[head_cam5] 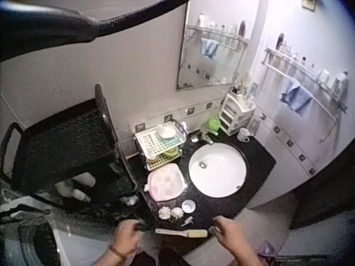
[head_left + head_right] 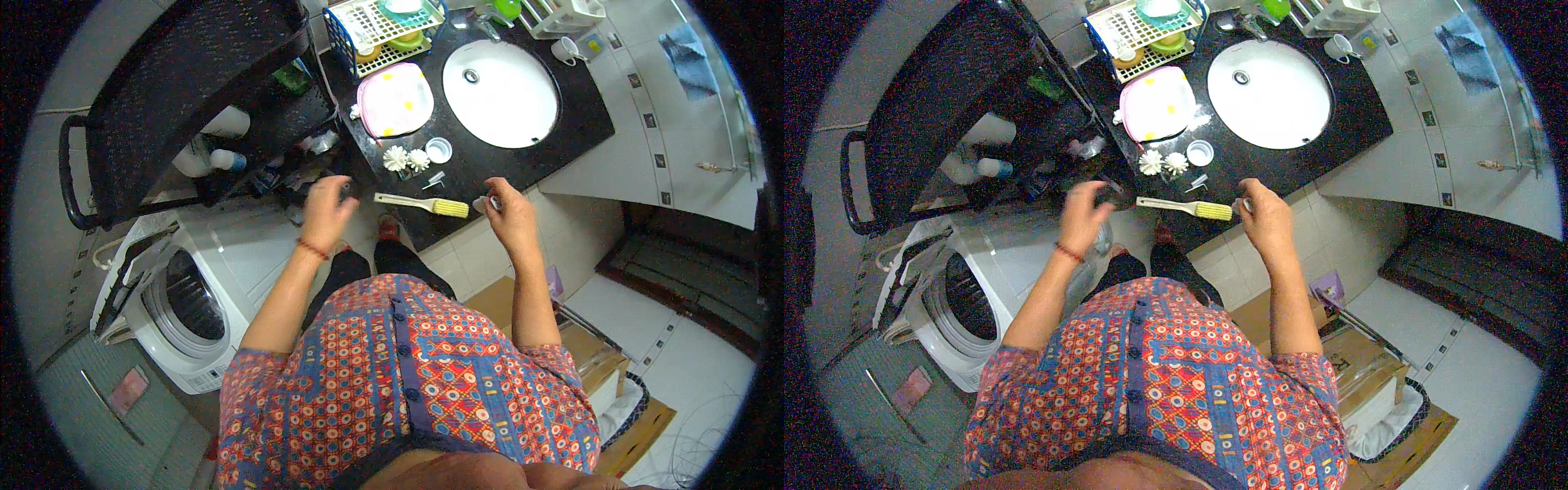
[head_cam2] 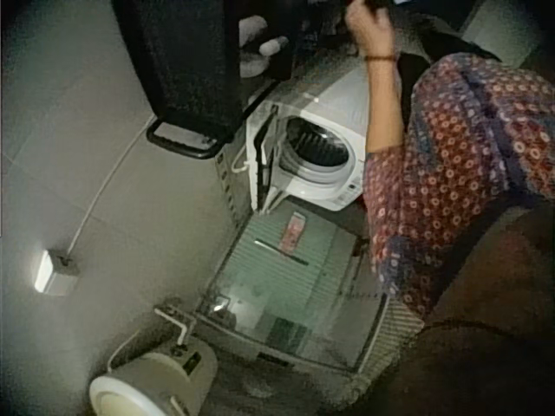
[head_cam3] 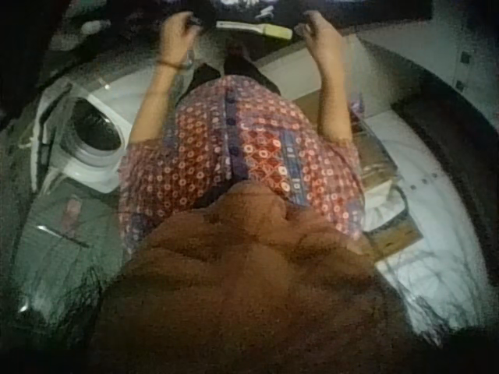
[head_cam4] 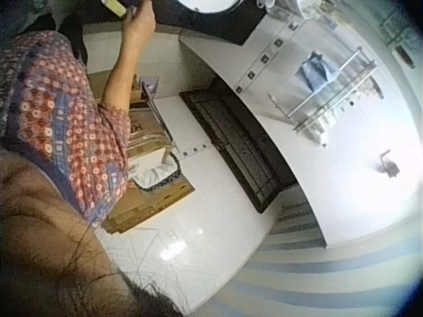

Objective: The person cleans a bathroom sink and surrounding countertop using a white cloth and liquid soap. They wipe the sink basin, faucet, and counter, then move to a black rolling cart to wipe its shelves and organize items like bottles and a brush. The person also washes the cloth in the sink and wrings it out multiple times during the process.

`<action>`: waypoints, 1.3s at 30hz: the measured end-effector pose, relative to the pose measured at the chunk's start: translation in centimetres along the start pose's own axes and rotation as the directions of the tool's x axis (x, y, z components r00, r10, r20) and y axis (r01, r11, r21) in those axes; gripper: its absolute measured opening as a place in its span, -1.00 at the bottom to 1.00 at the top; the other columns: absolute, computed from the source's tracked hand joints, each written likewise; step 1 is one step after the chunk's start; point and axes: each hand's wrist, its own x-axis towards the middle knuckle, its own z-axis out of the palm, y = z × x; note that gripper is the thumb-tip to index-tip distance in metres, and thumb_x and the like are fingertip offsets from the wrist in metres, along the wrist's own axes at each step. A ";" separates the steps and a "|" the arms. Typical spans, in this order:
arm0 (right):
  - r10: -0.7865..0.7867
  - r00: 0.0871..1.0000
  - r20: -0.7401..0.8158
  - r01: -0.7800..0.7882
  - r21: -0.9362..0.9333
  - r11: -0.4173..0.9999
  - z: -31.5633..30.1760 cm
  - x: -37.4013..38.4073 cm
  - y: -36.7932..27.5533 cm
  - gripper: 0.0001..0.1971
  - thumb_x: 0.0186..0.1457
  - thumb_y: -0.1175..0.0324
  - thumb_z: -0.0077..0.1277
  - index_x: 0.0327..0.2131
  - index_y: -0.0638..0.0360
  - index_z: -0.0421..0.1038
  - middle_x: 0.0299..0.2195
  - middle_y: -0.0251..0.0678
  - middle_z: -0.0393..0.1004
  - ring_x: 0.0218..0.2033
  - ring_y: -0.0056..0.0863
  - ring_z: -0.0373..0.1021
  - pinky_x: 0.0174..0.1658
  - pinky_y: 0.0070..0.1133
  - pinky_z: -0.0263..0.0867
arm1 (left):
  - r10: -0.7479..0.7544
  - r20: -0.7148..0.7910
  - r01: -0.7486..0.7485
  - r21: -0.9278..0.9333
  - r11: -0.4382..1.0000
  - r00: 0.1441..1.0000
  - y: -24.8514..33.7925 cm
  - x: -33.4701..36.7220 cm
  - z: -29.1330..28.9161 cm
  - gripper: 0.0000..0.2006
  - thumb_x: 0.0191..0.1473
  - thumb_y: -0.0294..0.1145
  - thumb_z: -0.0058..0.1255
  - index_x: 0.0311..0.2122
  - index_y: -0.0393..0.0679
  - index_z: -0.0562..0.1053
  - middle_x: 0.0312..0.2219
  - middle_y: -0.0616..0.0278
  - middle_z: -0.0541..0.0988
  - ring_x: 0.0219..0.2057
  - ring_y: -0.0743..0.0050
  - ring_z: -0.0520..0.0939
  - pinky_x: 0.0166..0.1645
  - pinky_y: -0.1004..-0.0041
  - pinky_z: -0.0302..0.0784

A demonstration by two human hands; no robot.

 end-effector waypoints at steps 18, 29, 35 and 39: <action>0.060 0.990 -0.127 -0.037 0.180 0.983 0.2 -0.8 2.6 -0.79 -0.07 0.42 0.11 -0.29 0.16 0.39 -0.45 -0.18 0.49 -0.42 -0.28 0.47 -0.38 -0.50 0.35 | 0.049 0.090 -0.050 0.001 0.999 0.995 2.8 5.3 10.1 -0.45 -0.28 -0.08 0.24 -0.12 -0.05 0.42 -0.16 0.14 0.45 -0.05 0.13 0.38 0.01 0.17 0.18; -0.139 0.963 -0.231 0.191 0.218 0.957 -2.2 3.4 -3.6 -0.81 -0.06 0.44 0.11 -0.31 0.22 0.41 -0.44 -0.16 0.51 -0.41 -0.33 0.48 -0.32 -0.54 0.36 | 0.122 -0.158 -0.129 -0.033 0.991 0.980 12.0 2.8 -19.5 -0.50 -0.34 -0.14 0.33 -0.23 -0.10 0.47 -0.32 0.19 0.49 -0.21 0.20 0.46 0.01 0.34 0.24; -0.195 0.954 -0.226 0.253 0.264 0.931 -2.1 4.0 -6.6 -0.83 -0.06 0.49 0.09 -0.33 0.23 0.41 -0.46 -0.18 0.51 -0.43 -0.37 0.48 -0.32 -0.54 0.35 | 0.009 -0.231 -0.017 -0.030 0.999 0.973 12.0 6.5 -31.5 -0.45 -0.24 -0.24 0.29 -0.12 -0.31 0.41 -0.20 0.22 0.48 -0.10 0.43 0.46 0.05 0.45 0.30; -0.263 0.939 -0.223 0.318 0.269 0.909 -1.5 3.7 -7.9 -0.83 -0.06 0.47 0.09 -0.33 0.22 0.41 -0.46 -0.19 0.50 -0.45 -0.37 0.47 -0.33 -0.54 0.35 | -0.116 -0.304 0.086 -0.111 0.990 0.945 8.3 10.1 -33.6 -0.38 -0.23 -0.25 0.29 -0.03 -0.33 0.38 -0.12 0.13 0.49 -0.11 0.38 0.48 0.02 0.45 0.34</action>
